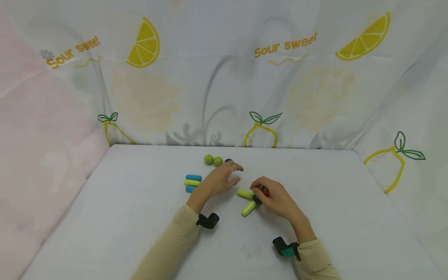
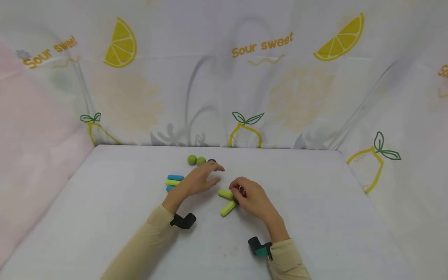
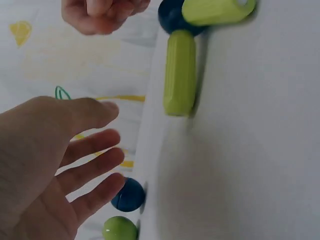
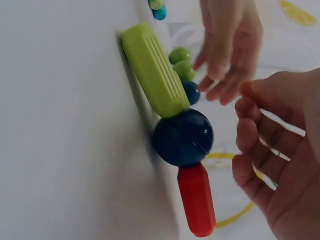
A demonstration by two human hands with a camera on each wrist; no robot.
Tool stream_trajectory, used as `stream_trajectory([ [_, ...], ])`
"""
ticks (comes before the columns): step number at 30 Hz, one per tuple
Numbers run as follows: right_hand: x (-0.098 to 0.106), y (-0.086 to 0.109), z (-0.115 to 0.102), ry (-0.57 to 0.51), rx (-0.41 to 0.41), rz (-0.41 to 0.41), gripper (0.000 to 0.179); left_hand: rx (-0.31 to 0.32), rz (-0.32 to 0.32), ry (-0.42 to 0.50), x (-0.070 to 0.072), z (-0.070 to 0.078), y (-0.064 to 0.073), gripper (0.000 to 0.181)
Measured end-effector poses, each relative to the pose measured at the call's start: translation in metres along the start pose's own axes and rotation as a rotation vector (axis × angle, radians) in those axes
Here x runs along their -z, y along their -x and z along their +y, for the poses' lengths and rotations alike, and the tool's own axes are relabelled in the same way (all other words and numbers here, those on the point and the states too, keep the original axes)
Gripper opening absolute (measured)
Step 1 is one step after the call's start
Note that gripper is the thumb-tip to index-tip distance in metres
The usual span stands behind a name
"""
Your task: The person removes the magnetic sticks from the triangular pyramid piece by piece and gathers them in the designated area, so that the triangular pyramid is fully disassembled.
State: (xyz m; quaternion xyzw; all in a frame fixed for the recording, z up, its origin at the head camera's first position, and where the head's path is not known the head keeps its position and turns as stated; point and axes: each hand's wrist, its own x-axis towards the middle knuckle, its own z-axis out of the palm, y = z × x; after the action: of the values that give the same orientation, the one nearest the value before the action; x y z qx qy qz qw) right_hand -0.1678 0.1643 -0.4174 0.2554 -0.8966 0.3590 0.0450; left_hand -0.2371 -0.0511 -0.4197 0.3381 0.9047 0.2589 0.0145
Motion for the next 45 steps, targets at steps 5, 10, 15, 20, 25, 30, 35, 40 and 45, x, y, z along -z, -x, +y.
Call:
stream_trajectory([
  [5,0.010,0.003,0.002,0.072,-0.171,-0.040,0.010,-0.051,-0.126,0.017,-0.020,0.014,0.017,0.032],
  [10,0.012,0.006,0.002,0.084,-0.333,-0.154,0.016,0.006,-0.111,-0.032,-0.034,0.023,0.024,0.027],
  [15,0.008,0.007,0.000,0.124,-0.366,-0.210,0.026,0.036,-0.083,-0.032,-0.038,0.027,0.027,0.024],
  [20,0.002,0.007,-0.003,0.160,-0.350,-0.192,0.031,0.057,-0.068,0.003,-0.038,0.027,0.030,0.024],
  [25,-0.005,0.005,-0.006,0.165,-0.349,-0.171,0.029,0.070,-0.060,0.043,-0.034,0.025,0.034,0.023],
  [30,-0.010,0.003,-0.007,0.178,-0.346,-0.159,0.028,0.058,-0.061,0.040,-0.030,0.023,0.037,0.022],
  [35,-0.011,0.002,-0.007,0.182,-0.325,-0.150,0.025,0.018,-0.050,0.040,-0.027,0.022,0.038,0.022],
  [40,-0.010,0.002,-0.005,0.192,-0.285,-0.156,0.025,-0.025,-0.042,0.055,-0.027,0.019,0.038,0.020],
  [45,-0.010,0.003,-0.003,0.195,-0.230,-0.169,0.026,-0.028,-0.058,0.070,-0.026,0.015,0.039,0.021],
])
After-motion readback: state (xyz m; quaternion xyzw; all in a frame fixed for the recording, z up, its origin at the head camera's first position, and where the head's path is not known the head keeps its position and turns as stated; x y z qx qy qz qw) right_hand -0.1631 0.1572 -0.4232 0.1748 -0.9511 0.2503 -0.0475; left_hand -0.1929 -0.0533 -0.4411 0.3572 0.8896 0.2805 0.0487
